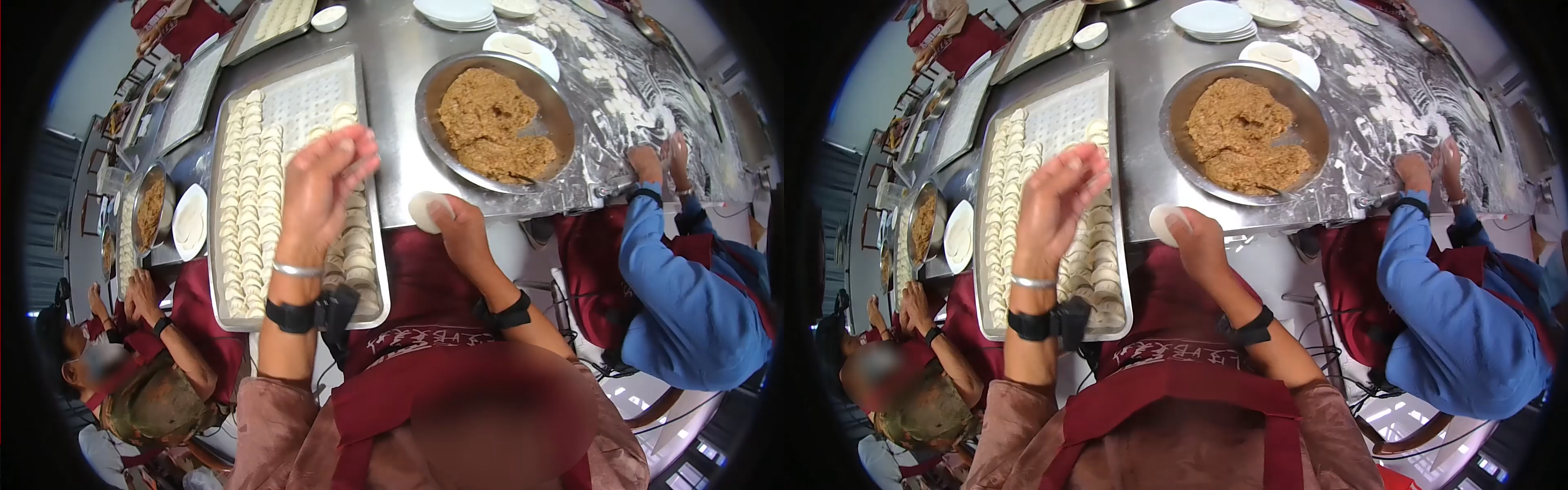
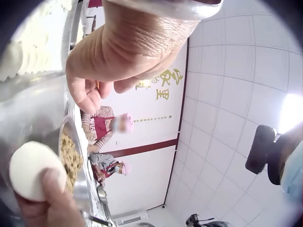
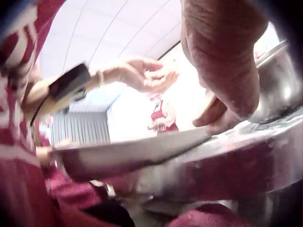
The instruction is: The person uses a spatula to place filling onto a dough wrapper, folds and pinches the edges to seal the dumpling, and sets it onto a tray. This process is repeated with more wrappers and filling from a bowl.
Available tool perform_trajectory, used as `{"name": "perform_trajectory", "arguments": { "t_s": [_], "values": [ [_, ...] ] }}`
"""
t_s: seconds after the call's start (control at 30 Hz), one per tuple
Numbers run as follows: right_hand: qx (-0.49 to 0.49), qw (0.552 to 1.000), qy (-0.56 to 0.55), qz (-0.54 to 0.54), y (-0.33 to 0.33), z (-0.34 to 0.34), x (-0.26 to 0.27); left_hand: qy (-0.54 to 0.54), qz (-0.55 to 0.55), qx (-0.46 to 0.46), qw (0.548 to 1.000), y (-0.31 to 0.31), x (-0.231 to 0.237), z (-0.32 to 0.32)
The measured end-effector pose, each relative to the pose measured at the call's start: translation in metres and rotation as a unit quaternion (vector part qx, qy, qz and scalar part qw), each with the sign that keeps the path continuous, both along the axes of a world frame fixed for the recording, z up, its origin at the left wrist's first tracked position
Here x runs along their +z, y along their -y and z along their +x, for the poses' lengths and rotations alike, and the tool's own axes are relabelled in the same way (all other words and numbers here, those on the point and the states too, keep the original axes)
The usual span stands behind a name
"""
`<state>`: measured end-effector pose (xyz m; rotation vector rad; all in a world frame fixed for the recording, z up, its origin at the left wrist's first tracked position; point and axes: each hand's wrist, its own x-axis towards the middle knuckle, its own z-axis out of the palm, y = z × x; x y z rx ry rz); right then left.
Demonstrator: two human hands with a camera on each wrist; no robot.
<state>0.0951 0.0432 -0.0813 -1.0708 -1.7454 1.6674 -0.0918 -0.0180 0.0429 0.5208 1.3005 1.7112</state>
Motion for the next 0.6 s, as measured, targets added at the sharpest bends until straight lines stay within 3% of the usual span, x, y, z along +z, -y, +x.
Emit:
{"name": "perform_trajectory", "arguments": {
  "t_s": [0.03, 0.07, 0.1, 0.17, 0.23, 0.27, 0.3, 0.33, 0.37, 0.43, 0.5, 0.57, 0.6],
  "values": [
    [-0.004, 1.0, 0.001, 0.006, 0.0, 0.003, 0.014, 0.021, -0.008, -0.001, 1.0, 0.005, -0.01, 0.01],
    [-0.043, 0.986, -0.116, -0.111, 0.001, 0.006, 0.03, 0.044, -0.016, -0.012, 0.999, 0.009, -0.02, 0.018],
    [-0.078, 0.944, -0.231, -0.224, 0.0, 0.008, 0.04, 0.061, -0.029, -0.021, 0.997, 0.014, -0.028, 0.027],
    [-0.058, 0.955, -0.24, -0.165, -0.006, 0.019, 0.049, 0.075, -0.037, -0.133, 0.988, 0.024, -0.046, 0.034],
    [-0.037, 0.987, -0.118, 0.103, -0.007, 0.027, 0.069, 0.15, -0.099, -0.159, 0.971, 0.024, -0.039, 0.056],
    [-0.017, 0.978, -0.118, 0.172, -0.006, 0.026, 0.071, 0.17, -0.108, -0.166, 0.965, 0.021, -0.033, 0.068],
    [-0.016, 0.978, -0.116, 0.172, -0.006, 0.027, 0.074, 0.172, -0.108, -0.166, 0.965, 0.015, -0.031, 0.079],
    [0.028, 0.939, -0.047, 0.341, -0.005, 0.027, 0.078, 0.249, -0.048, -0.133, 0.958, 0.009, -0.029, 0.087],
    [0.071, 0.865, 0.022, 0.497, -0.004, 0.027, 0.082, 0.323, 0.011, -0.099, 0.941, 0.006, -0.029, 0.09],
    [0.052, 0.885, 0.001, 0.463, 0.001, 0.035, 0.092, 0.281, -0.004, -0.127, 0.951, 0.007, -0.033, 0.085],
    [-0.068, 0.904, -0.046, 0.421, -0.005, 0.058, 0.097, 0.312, 0.034, -0.134, 0.94, 0.007, -0.033, 0.084],
    [-0.184, 0.906, 0.008, 0.381, -0.017, 0.086, 0.09, 0.295, 0.033, -0.129, 0.946, 0.008, -0.035, 0.082],
    [-0.185, 0.906, 0.009, 0.381, -0.023, 0.098, 0.087, 0.275, 0.034, -0.126, 0.952, 0.008, -0.036, 0.082]
  ]
}}
